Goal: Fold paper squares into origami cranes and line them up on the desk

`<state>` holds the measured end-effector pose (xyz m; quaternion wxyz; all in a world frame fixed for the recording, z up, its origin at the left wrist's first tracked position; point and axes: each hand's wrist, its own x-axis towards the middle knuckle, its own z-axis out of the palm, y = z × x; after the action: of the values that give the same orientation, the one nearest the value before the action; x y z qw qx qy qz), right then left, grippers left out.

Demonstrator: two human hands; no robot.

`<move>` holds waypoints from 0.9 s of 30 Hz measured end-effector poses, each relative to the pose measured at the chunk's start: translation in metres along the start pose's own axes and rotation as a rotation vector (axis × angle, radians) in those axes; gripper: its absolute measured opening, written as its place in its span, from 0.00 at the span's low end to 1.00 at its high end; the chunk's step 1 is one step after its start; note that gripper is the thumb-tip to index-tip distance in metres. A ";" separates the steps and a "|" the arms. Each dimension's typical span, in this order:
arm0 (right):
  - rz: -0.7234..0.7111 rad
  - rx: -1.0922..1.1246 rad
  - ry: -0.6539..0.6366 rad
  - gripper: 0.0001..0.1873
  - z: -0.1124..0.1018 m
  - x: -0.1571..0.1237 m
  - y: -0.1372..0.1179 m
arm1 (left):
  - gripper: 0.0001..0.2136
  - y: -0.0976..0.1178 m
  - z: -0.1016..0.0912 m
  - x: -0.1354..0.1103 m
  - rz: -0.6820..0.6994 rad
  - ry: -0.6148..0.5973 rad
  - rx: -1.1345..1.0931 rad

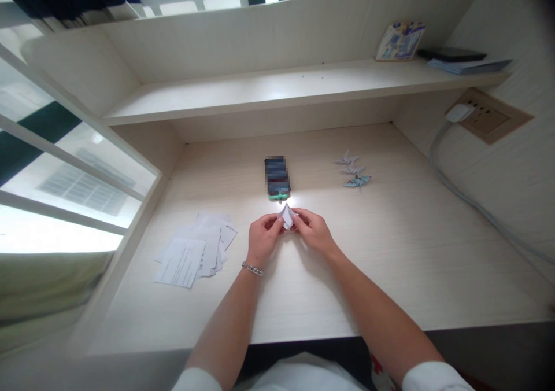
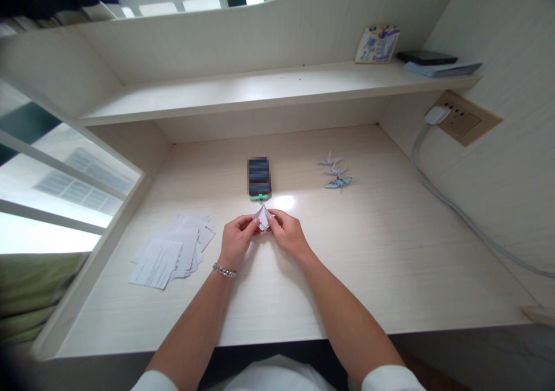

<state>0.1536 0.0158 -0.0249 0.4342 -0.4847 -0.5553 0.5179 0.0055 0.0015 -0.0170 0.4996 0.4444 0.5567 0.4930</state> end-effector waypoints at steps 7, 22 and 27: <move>0.176 0.251 0.017 0.16 0.003 0.005 0.002 | 0.12 -0.005 0.003 0.002 -0.143 -0.043 -0.222; 0.305 0.460 -0.089 0.16 0.000 0.002 -0.004 | 0.15 0.002 0.005 -0.001 -0.274 -0.134 -0.399; 0.295 0.433 -0.075 0.17 -0.002 0.003 -0.006 | 0.16 0.002 0.004 -0.002 -0.244 -0.103 -0.359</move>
<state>0.1541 0.0189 -0.0187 0.4269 -0.4366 -0.3704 0.7000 0.0096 0.0003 -0.0145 0.6544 0.3024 0.4835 0.4965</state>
